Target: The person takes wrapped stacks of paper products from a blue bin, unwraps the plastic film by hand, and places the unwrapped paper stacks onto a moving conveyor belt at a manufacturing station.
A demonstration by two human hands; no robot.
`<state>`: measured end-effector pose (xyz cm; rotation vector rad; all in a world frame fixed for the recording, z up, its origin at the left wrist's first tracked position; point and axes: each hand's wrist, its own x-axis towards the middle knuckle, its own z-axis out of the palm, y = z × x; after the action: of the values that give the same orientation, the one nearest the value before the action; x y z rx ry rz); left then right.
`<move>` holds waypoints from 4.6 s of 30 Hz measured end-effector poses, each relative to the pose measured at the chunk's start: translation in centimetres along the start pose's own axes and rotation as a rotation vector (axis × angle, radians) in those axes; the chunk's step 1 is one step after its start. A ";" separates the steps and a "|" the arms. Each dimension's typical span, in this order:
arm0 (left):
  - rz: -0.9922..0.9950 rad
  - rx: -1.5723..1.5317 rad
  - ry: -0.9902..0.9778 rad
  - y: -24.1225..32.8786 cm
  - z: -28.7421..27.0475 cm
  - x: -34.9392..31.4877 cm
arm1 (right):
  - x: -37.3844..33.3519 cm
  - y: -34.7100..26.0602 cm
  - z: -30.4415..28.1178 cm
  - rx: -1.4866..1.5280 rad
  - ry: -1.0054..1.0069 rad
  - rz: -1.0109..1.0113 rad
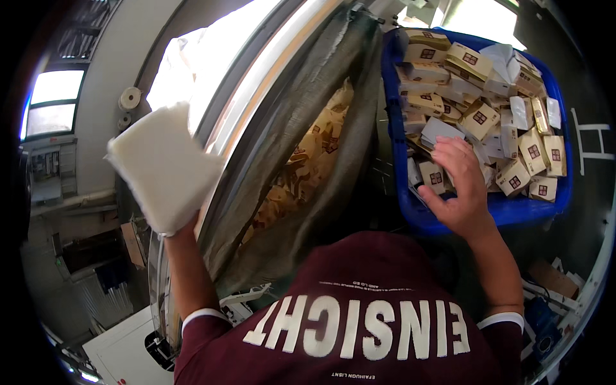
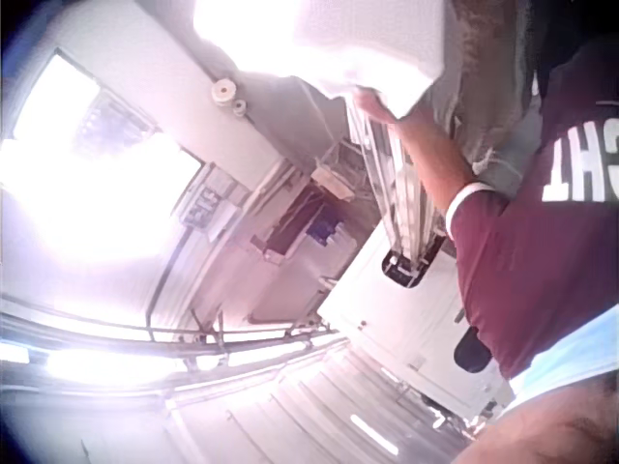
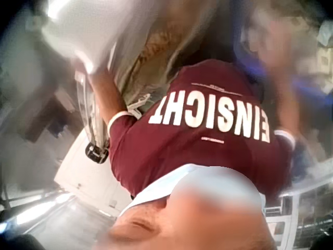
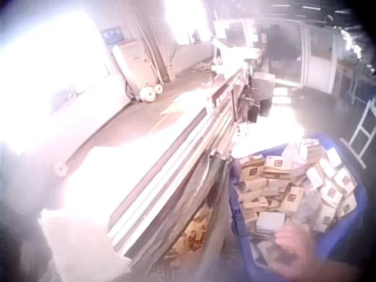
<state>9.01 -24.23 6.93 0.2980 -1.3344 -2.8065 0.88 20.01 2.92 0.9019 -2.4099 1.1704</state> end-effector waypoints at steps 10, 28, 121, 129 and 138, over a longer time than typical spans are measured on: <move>-0.867 0.919 0.311 3.4 -10.1 -0.9 | -17.3 17.5 -8.7 -0.334 -0.095 1.044; 0.112 1.635 -0.154 -9.3 16.0 3.6 | -12.4 29.6 -10.4 -0.803 -0.078 1.280; -0.359 0.107 -0.122 -23.0 12.6 3.3 | -5.8 2.2 2.4 1.641 0.015 0.794; -0.619 0.748 0.026 -28.6 8.9 2.3 | -8.1 22.0 4.6 -0.275 -0.343 0.825; -0.594 0.399 0.036 -29.7 10.0 1.3 | -5.1 28.2 10.0 -0.575 -0.759 0.894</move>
<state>7.82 2.16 -9.96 0.8814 -2.0872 -2.8932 -13.87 27.38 -22.51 0.0091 -3.6589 0.2027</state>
